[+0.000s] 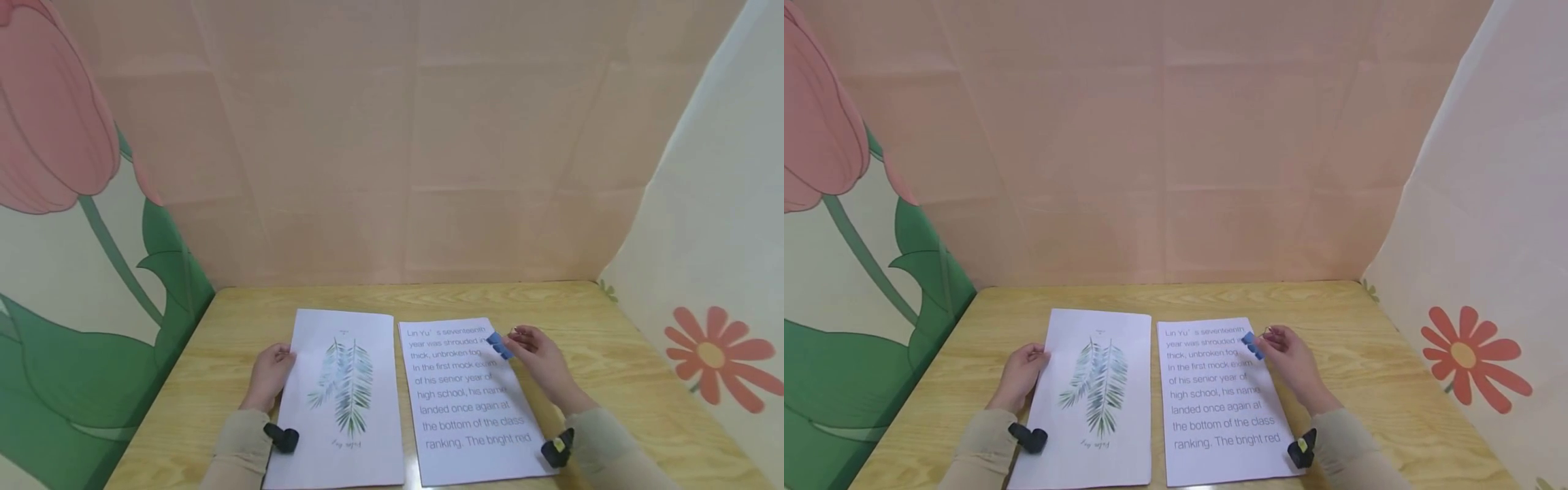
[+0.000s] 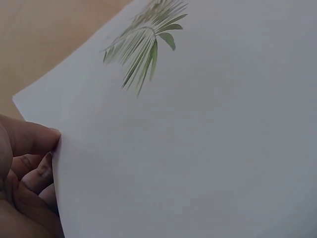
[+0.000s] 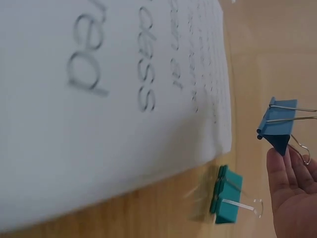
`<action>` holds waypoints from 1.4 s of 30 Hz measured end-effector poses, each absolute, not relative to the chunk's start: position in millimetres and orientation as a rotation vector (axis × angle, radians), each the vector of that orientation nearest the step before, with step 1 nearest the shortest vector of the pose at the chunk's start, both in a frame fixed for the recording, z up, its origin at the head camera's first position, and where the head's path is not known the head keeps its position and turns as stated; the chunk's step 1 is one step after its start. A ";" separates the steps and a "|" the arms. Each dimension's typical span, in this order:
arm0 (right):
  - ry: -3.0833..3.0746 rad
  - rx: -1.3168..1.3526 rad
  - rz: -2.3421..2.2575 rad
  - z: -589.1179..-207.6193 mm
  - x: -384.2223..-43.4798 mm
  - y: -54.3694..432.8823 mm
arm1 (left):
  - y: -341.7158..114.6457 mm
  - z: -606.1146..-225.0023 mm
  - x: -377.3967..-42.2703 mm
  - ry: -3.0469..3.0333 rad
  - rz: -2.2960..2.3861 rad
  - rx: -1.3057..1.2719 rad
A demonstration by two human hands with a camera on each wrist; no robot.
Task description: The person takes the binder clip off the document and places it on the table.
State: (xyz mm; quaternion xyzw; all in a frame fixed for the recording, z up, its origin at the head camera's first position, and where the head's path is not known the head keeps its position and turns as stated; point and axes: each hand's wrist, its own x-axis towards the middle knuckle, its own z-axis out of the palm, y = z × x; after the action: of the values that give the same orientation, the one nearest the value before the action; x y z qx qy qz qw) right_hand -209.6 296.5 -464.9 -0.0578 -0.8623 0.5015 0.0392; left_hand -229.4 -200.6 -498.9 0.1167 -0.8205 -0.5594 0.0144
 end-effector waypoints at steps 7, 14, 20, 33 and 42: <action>-2.641 -0.234 1.542 -471.1 -196.5 321.5 | -200.5 -498.5 -228.9 -2.564 -1.741 0.368; -2.750 -0.247 1.415 -473.1 -188.1 343.7 | -201.2 -496.5 -227.9 -2.572 -1.722 0.362; -2.804 -0.341 1.404 -478.8 -185.8 349.5 | -200.0 -496.3 -227.7 -2.572 -1.724 0.390; -2.834 -0.399 1.397 -484.7 -189.7 358.1 | -198.2 -498.6 -230.2 -2.569 -1.731 0.393; -2.887 -0.322 1.373 -487.2 -192.7 360.9 | -201.5 -498.4 -226.8 -2.582 -1.701 0.368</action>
State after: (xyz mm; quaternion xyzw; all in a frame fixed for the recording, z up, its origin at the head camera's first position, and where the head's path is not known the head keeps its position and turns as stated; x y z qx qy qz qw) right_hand -192.7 360.9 -487.2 -0.1001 -0.8980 0.4270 -0.0355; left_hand -226.8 -201.5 -498.4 0.1181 -0.8291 -0.5463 0.0138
